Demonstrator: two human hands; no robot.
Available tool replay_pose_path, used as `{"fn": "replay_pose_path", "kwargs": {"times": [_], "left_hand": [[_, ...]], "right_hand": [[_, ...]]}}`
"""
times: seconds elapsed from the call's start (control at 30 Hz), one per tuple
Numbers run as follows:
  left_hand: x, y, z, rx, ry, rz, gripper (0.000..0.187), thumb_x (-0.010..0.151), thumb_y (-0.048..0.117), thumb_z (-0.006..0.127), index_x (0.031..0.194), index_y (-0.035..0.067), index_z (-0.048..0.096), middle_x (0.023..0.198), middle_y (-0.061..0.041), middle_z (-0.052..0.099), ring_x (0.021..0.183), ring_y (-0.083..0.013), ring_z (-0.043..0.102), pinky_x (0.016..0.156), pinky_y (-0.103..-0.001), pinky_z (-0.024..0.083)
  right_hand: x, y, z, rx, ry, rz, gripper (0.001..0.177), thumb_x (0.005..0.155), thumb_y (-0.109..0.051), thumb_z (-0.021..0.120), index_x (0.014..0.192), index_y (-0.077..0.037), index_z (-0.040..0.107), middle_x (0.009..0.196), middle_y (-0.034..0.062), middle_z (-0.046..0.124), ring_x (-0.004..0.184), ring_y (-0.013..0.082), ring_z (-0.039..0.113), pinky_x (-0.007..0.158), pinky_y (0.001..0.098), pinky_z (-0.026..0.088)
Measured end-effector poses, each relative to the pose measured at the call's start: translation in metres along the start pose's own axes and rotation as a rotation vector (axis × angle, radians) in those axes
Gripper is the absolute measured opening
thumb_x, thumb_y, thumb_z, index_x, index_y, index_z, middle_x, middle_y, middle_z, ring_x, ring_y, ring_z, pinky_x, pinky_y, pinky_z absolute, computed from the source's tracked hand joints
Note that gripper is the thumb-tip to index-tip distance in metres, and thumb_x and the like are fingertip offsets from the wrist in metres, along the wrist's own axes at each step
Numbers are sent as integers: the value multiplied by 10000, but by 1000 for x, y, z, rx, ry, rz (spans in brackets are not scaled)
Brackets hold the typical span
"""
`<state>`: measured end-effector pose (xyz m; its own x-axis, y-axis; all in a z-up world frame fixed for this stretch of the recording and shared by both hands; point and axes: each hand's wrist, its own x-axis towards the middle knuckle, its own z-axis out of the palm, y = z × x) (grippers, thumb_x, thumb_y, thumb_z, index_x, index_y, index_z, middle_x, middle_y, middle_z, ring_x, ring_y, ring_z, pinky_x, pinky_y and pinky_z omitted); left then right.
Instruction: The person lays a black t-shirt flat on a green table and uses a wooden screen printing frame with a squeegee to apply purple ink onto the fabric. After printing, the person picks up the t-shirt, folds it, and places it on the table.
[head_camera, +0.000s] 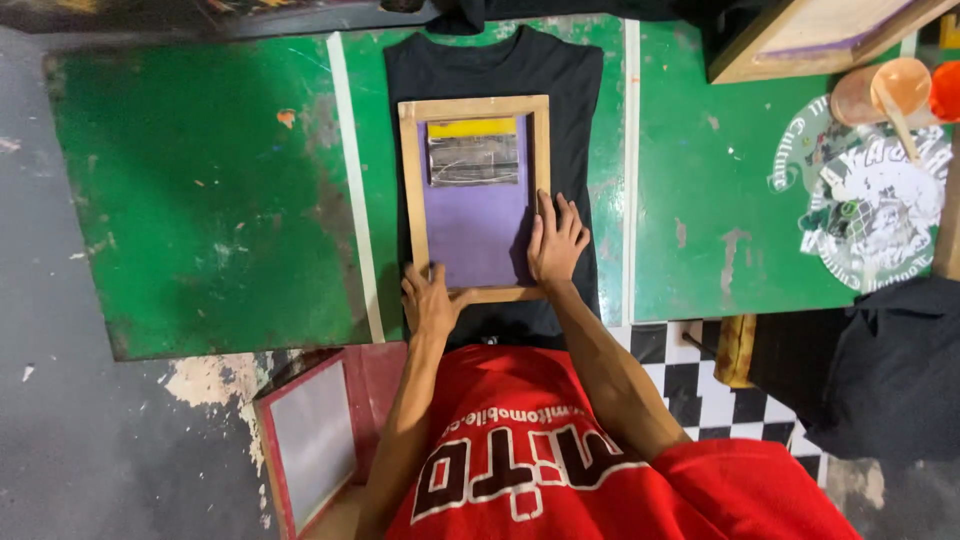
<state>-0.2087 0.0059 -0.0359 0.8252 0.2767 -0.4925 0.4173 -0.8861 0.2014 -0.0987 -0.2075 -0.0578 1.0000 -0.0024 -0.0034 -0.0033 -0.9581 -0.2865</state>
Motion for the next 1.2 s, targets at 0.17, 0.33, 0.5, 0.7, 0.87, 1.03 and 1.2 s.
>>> {"fn": "replay_pose_path", "kwargs": {"times": [0.17,0.33,0.5,0.7,0.87,1.03,1.2], "left_hand": [[-1,-37,43,-39,-151,-25,1006,642,650,856,1481,292,433,1573,-277,256,1339,-435,495,956,-524,533],[-3,-35,11,-264,-69,-100,895,813,415,815,1488,66,342,1382,-235,505,1204,-417,627,933,-542,542],[8,-42,-4,-46,-154,97,481,809,447,812,1202,321,565,1332,-103,434,1184,-358,609,869,-482,571],[-26,-20,-90,-94,-179,116,486,894,473,722,1338,320,597,1271,-130,483,1180,-389,625,937,-517,564],[-41,-12,-126,-92,-119,124,486,943,502,635,1372,275,618,1261,-159,517,1125,-421,650,927,-547,568],[-43,-9,-148,-91,-137,158,500,960,530,587,1413,316,585,1351,-160,504,1117,-435,668,974,-554,536],[-40,-11,-144,-78,-115,182,534,948,553,585,1424,313,583,1395,-184,504,1121,-449,671,974,-561,529]], "right_hand": [[-7,6,-23,88,-231,13,535,1127,-469,316,1641,-359,216,1624,76,308,1532,297,234,1171,542,220],[-51,22,-66,-13,-628,-285,787,885,-801,458,1544,-379,390,1680,198,150,1579,380,122,1177,657,220],[-72,64,-37,-117,-631,-275,499,942,-645,533,1398,-461,445,1584,19,314,1520,214,287,1185,552,260],[-72,36,-106,93,-560,-183,421,986,-557,542,1376,-404,495,1481,54,475,1368,253,501,1152,533,325],[-66,17,-147,263,-495,-133,454,976,-488,589,1408,-364,522,1447,100,525,1325,314,543,1094,525,395],[-54,2,-176,334,-513,-133,447,983,-419,618,1407,-305,535,1404,170,547,1307,398,546,1045,534,433],[-52,2,-175,329,-533,-118,442,982,-405,623,1402,-296,540,1403,189,555,1310,411,548,1050,538,437]]}}
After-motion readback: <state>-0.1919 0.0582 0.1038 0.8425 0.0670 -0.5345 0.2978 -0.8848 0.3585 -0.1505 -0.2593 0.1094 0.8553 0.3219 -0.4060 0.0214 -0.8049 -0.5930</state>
